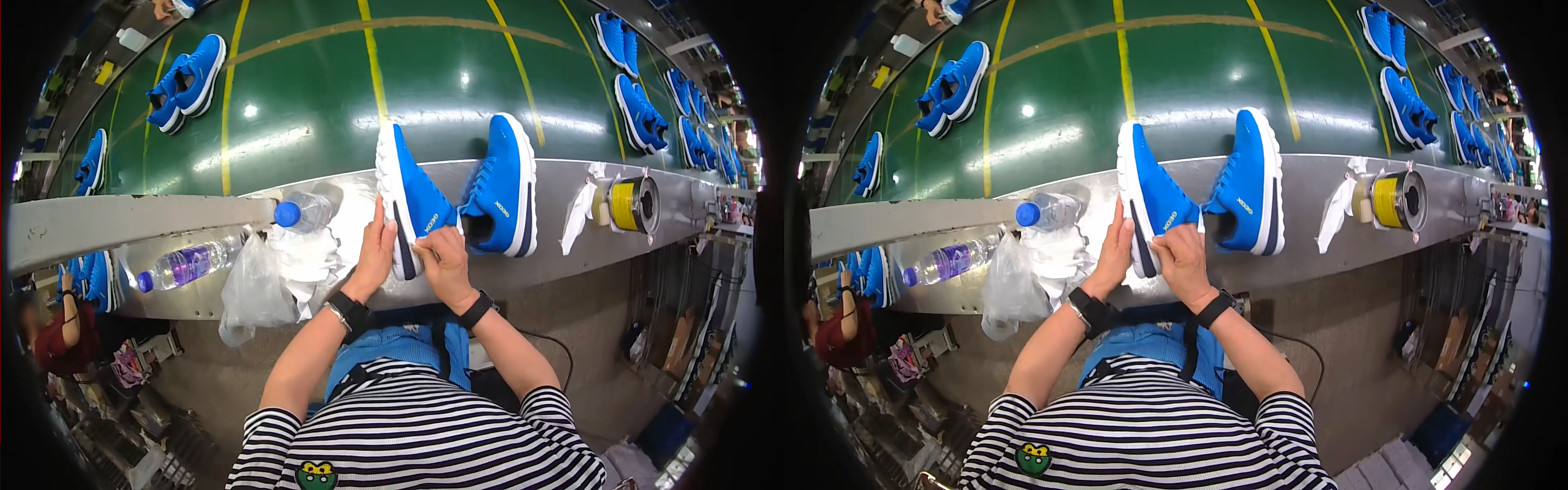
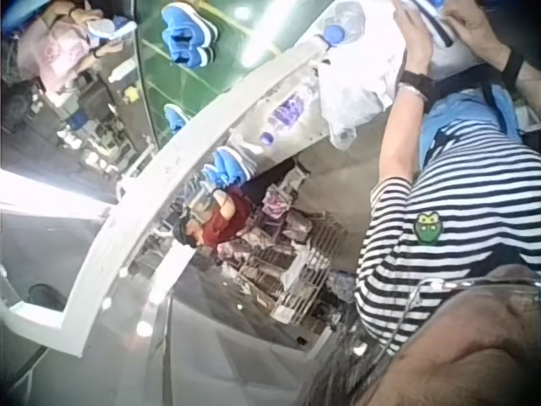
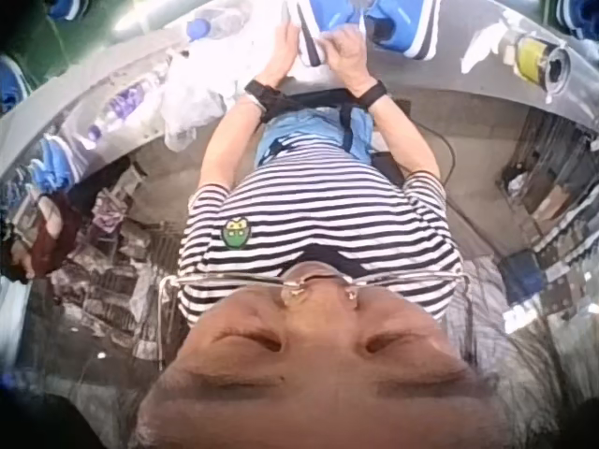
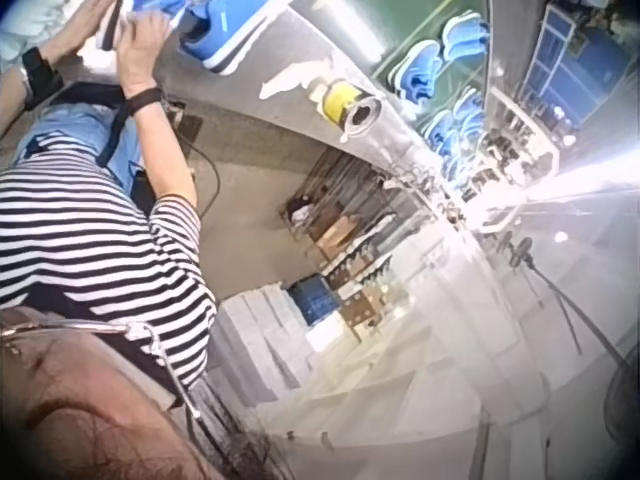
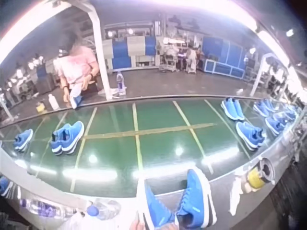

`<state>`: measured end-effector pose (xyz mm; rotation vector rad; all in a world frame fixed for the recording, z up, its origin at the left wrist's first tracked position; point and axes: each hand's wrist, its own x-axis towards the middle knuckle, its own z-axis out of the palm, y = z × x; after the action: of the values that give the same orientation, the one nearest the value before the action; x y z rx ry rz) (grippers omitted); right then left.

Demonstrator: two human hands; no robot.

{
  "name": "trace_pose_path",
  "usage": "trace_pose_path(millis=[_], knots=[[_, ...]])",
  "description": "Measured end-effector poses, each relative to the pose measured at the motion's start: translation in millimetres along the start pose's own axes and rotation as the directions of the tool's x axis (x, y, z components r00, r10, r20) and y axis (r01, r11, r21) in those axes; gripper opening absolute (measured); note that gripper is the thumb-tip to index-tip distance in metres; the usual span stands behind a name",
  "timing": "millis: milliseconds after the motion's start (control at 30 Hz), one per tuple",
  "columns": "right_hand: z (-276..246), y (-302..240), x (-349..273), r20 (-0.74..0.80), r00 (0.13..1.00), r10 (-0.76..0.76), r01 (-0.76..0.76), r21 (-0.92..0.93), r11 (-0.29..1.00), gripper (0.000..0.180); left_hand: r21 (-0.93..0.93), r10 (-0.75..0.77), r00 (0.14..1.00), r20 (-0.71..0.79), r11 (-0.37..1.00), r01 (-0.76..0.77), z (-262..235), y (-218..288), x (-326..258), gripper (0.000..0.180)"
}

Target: The person wipes the exterior of blue sneakers with a white cloth on a factory assembly line. They handle the shoes one at a time, picking them up from the conveyor belt, wiping the sides and soles, and placing them back down.

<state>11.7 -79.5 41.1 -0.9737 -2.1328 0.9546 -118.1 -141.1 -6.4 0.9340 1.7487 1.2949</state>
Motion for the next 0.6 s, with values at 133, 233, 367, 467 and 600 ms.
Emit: trace_pose_path(millis=[133,233,367,467,600], knots=[[-16,8,-43,0.104,0.995,-0.011,0.018,-0.07,0.997,0.005,-0.034,0.006,1.0,-0.001,0.999,-0.006,-1,20,1,0.053],[-18,6,-62,0.098,0.994,0.054,-0.058,0.037,0.998,0.004,-0.015,-0.008,1.0,0.005,1.0,0.008,-2,21,0,0.051],[-6,-16,-4,-0.158,0.987,0.004,0.015,0.118,0.993,0.006,-0.038,-0.05,0.998,0.035,0.998,0.051,-2,30,1,0.049],[9,-5,9,-0.103,0.991,-0.085,0.092,0.064,0.994,0.008,-0.061,0.0,1.0,0.025,0.998,0.001,0,27,1,0.049],[8,-1,-20,-0.092,0.996,-0.017,0.031,0.154,0.988,0.004,0.001,-0.004,0.999,0.041,1.0,0.004,-2,27,1,0.049]])
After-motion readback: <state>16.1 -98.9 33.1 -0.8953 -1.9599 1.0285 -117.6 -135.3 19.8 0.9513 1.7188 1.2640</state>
